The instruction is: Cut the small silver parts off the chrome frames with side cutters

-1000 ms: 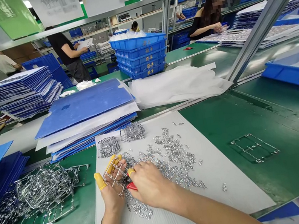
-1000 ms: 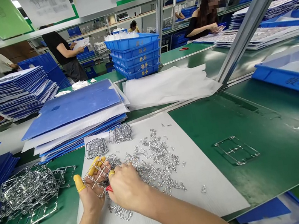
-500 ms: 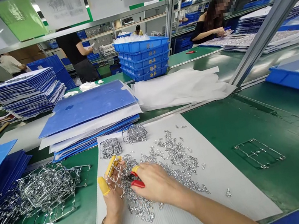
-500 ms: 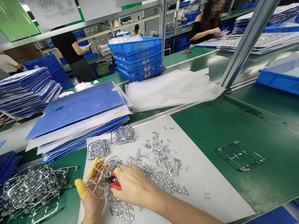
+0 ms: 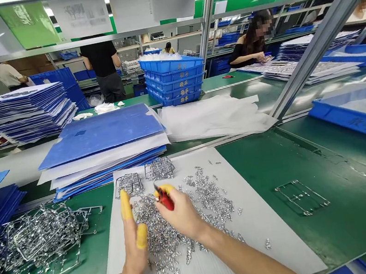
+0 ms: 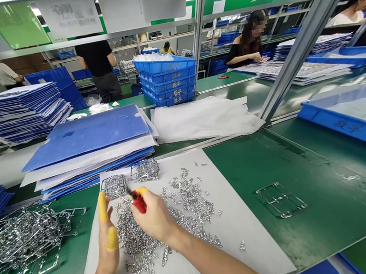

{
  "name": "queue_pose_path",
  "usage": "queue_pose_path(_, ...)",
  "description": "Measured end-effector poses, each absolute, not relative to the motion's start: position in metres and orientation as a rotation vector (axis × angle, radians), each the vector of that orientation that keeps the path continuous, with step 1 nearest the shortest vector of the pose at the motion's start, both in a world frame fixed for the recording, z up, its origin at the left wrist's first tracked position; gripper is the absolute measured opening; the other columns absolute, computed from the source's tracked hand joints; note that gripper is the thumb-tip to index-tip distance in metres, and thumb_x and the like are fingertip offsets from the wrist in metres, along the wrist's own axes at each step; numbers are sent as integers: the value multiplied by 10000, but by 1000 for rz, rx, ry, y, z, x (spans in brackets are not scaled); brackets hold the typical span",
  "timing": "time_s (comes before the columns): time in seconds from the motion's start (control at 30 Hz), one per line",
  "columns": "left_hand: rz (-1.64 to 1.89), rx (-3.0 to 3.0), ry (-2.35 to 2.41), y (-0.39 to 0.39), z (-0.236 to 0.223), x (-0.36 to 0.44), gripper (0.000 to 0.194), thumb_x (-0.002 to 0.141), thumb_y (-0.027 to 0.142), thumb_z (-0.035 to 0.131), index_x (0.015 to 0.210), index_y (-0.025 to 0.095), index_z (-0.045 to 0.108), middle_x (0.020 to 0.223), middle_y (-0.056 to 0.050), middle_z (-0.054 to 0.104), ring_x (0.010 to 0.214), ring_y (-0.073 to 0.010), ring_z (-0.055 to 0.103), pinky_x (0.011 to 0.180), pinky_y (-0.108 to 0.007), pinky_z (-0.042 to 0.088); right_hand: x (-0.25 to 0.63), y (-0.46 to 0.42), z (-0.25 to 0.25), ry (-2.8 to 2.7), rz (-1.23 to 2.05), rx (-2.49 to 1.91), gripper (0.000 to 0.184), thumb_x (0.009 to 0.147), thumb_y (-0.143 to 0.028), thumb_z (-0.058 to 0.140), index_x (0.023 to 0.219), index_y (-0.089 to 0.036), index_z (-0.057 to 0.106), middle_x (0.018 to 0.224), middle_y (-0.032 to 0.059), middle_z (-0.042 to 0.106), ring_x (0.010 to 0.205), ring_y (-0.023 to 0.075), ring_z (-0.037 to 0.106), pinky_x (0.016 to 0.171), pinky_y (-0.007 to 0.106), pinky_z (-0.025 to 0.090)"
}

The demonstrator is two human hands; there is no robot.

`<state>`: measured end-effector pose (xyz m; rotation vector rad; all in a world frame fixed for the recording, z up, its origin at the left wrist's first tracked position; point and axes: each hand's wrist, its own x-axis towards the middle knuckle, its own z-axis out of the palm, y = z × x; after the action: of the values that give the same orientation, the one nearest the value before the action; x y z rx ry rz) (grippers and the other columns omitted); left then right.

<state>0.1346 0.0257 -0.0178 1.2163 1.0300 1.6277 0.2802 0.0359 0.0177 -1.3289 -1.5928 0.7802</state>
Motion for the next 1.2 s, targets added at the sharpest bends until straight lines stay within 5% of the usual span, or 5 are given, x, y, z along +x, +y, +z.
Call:
queue_pose_path(0.23, 1119, 259, 607, 32, -6, 125, 817, 779, 736, 449, 1444, 265, 380, 1333, -168, 566, 1184, -399, 545, 983, -592, 390, 261, 8, -1, -2468, 162, -770, 335, 908, -87, 359, 1165, -124, 571, 1141, 146, 624, 1089, 243, 530, 956, 411, 425)
queue_pose_path(0.5, 1236, 319, 663, 34, -11, 121, 800, 825, 725, 382, 1416, 189, 443, 1136, -154, 682, 909, -274, 666, 885, -444, 476, 267, 14, 19, -2312, 376, -1226, 341, 815, -310, 577, 1091, -111, 604, 1057, 132, 629, 987, 257, 561, 892, 391, 457)
queue_pose_path(0.67, 1282, 397, 700, 31, -16, 129, 833, 799, 749, 402, 1399, 177, 476, 1092, -147, 704, 1043, -305, 629, 961, -445, 430, 266, 28, 39, -2439, 359, -1578, 260, 847, -351, 557, 947, -129, 646, 905, 117, 658, 881, 268, 606, 815, 390, 471)
queue_pose_path(1.2, 1304, 558, 911, 28, -17, 133, 818, 753, 767, 458, 1320, 189, 572, 1152, -145, 690, 1160, -327, 573, 1031, -449, 383, 264, 31, 43, -2525, 357, -1573, 291, 860, -393, 520, 902, -138, 655, 889, 114, 681, 824, 258, 642, 728, 364, 490)
